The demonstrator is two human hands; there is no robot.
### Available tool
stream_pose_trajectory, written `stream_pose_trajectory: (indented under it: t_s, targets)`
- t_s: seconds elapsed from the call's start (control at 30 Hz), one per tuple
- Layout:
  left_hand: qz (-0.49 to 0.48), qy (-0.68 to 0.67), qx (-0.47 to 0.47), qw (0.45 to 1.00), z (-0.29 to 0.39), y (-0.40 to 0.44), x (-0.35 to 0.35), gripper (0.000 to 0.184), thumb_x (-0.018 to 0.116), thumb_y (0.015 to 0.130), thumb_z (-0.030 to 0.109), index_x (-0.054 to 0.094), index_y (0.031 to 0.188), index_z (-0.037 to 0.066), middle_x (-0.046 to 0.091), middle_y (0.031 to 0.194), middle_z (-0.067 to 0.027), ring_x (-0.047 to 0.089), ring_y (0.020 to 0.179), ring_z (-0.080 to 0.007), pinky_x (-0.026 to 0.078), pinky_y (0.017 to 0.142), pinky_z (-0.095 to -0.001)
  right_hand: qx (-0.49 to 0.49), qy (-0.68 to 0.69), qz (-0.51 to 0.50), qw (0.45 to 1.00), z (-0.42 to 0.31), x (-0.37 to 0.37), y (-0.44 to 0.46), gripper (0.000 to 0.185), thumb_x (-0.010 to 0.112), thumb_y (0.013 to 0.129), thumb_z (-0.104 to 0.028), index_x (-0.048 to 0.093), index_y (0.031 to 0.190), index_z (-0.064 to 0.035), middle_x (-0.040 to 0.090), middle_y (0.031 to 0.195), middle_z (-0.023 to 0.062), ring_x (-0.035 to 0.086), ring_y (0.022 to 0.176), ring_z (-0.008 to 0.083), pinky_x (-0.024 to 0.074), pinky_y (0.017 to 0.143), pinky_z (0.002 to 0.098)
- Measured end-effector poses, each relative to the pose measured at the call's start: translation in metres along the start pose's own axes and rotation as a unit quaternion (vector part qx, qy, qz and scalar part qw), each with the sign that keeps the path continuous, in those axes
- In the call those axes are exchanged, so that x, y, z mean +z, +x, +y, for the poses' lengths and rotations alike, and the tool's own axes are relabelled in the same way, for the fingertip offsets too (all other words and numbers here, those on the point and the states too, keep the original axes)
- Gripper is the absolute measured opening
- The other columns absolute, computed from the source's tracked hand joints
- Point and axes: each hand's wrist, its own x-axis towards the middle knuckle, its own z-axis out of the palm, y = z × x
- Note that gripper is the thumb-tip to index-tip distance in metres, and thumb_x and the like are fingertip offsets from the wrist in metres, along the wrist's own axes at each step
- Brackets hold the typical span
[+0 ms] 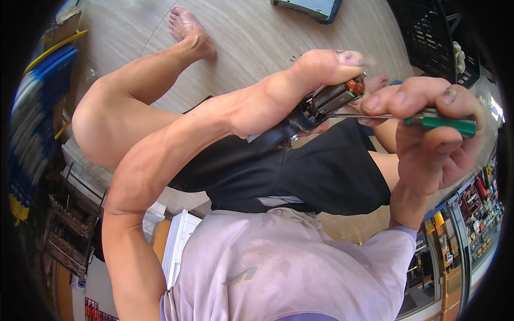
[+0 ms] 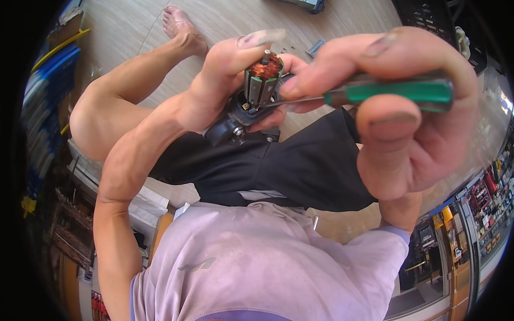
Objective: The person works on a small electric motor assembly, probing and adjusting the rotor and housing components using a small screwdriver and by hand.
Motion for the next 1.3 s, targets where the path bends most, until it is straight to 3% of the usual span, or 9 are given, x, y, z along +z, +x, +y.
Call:
stream_pose_trajectory:
  t_s: [0.33, 0.5, 0.63, 0.83, 1.0, 1.13, 1.23, 1.3]
  targets:
    - [0.007, 0.020, 0.003, 1.000, 0.002, 0.001, -0.002, 0.073, 0.042, 0.093, 0.063, 0.059, 0.116, -0.005, 0.066, 0.089, -0.0145, 0.061, 0.066, -0.0163, 0.046, 0.054, -0.0272, 0.014, -0.059, -0.002, 0.998, 0.003, 0.011, -0.001, 0.039, 0.052, 0.102, -0.037, 0.041, 0.122, -0.0044, 0.062, 0.103, 0.0204, 0.067, 0.088, 0.0279, 0.0578, 0.085, 0.0447]
    - [0.004, -0.002, 0.040, 0.999, -0.003, 0.001, -0.005, 0.066, 0.044, 0.096, 0.056, 0.060, 0.115, -0.005, 0.066, 0.089, -0.0151, 0.060, 0.065, -0.0171, 0.045, 0.053, -0.0271, -0.005, -0.055, -0.021, 0.998, 0.009, 0.004, 0.000, 0.039, 0.052, 0.102, -0.037, 0.041, 0.122, -0.0046, 0.063, 0.102, 0.0196, 0.066, 0.086, 0.0266, 0.0570, 0.085, 0.0440]
    - [0.019, -0.021, -0.002, 1.000, -0.002, -0.002, -0.005, 0.061, 0.042, 0.099, 0.049, 0.058, 0.117, -0.007, 0.066, 0.093, -0.0161, 0.058, 0.062, -0.0183, 0.043, 0.051, -0.0268, -0.004, -0.066, -0.020, 0.998, 0.010, 0.004, 0.001, 0.039, 0.052, 0.102, -0.038, 0.042, 0.121, -0.0050, 0.064, 0.100, 0.0185, 0.065, 0.084, 0.0259, 0.0562, 0.083, 0.0436]
    - [0.014, -0.027, -0.026, 0.999, 0.005, -0.005, -0.003, 0.054, 0.040, 0.101, 0.042, 0.054, 0.117, -0.007, 0.064, 0.092, -0.0147, 0.057, 0.061, -0.0179, 0.042, 0.051, -0.0272, 0.043, -0.021, 0.056, 0.997, 0.006, 0.020, 0.000, 0.039, 0.054, 0.102, -0.039, 0.042, 0.119, -0.0054, 0.064, 0.099, 0.0181, 0.065, 0.081, 0.0253, 0.0557, 0.080, 0.0434]
    - [0.013, 0.052, -0.003, 0.999, 0.000, -0.005, -0.007, 0.054, 0.037, 0.100, 0.041, 0.055, 0.117, -0.007, 0.063, 0.088, -0.0137, 0.056, 0.063, -0.0167, 0.042, 0.053, -0.0280, -0.011, -0.033, -0.026, 0.999, 0.012, 0.011, 0.005, 0.038, 0.054, 0.102, -0.036, 0.042, 0.118, -0.0046, 0.064, 0.097, 0.0191, 0.066, 0.076, 0.0263, 0.0563, 0.076, 0.0427]
    - [0.024, 0.023, -0.042, 0.999, 0.006, -0.006, -0.002, 0.063, 0.042, 0.094, 0.050, 0.054, 0.120, -0.005, 0.063, 0.088, -0.0136, 0.058, 0.068, -0.0160, 0.043, 0.058, -0.0269, -0.029, -0.048, -0.048, 0.997, 0.014, 0.006, 0.006, 0.039, 0.054, 0.102, -0.037, 0.041, 0.118, -0.0041, 0.064, 0.096, 0.0200, 0.068, 0.077, 0.0275, 0.0581, 0.074, 0.0433]
    - [-0.010, -0.065, -0.066, 0.996, 0.006, -0.006, -0.006, 0.081, 0.045, 0.084, 0.065, 0.050, 0.125, -0.004, 0.063, 0.089, -0.0137, 0.058, 0.071, -0.0156, 0.043, 0.060, -0.0245, -0.034, -0.050, -0.020, 0.998, 0.013, 0.008, 0.005, 0.041, 0.054, 0.101, -0.038, 0.041, 0.119, -0.0037, 0.064, 0.097, 0.0206, 0.070, 0.080, 0.0292, 0.0607, 0.074, 0.0438]
    - [-0.008, -0.029, -0.071, 0.997, 0.003, -0.005, -0.006, 0.091, 0.043, 0.079, 0.073, 0.047, 0.128, -0.004, 0.063, 0.091, -0.0133, 0.058, 0.070, -0.0151, 0.041, 0.060, -0.0233, -0.026, -0.049, 0.004, 0.998, 0.011, 0.011, 0.003, 0.042, 0.053, 0.100, -0.039, 0.040, 0.119, -0.0035, 0.064, 0.098, 0.0210, 0.071, 0.082, 0.0305, 0.0623, 0.074, 0.0438]
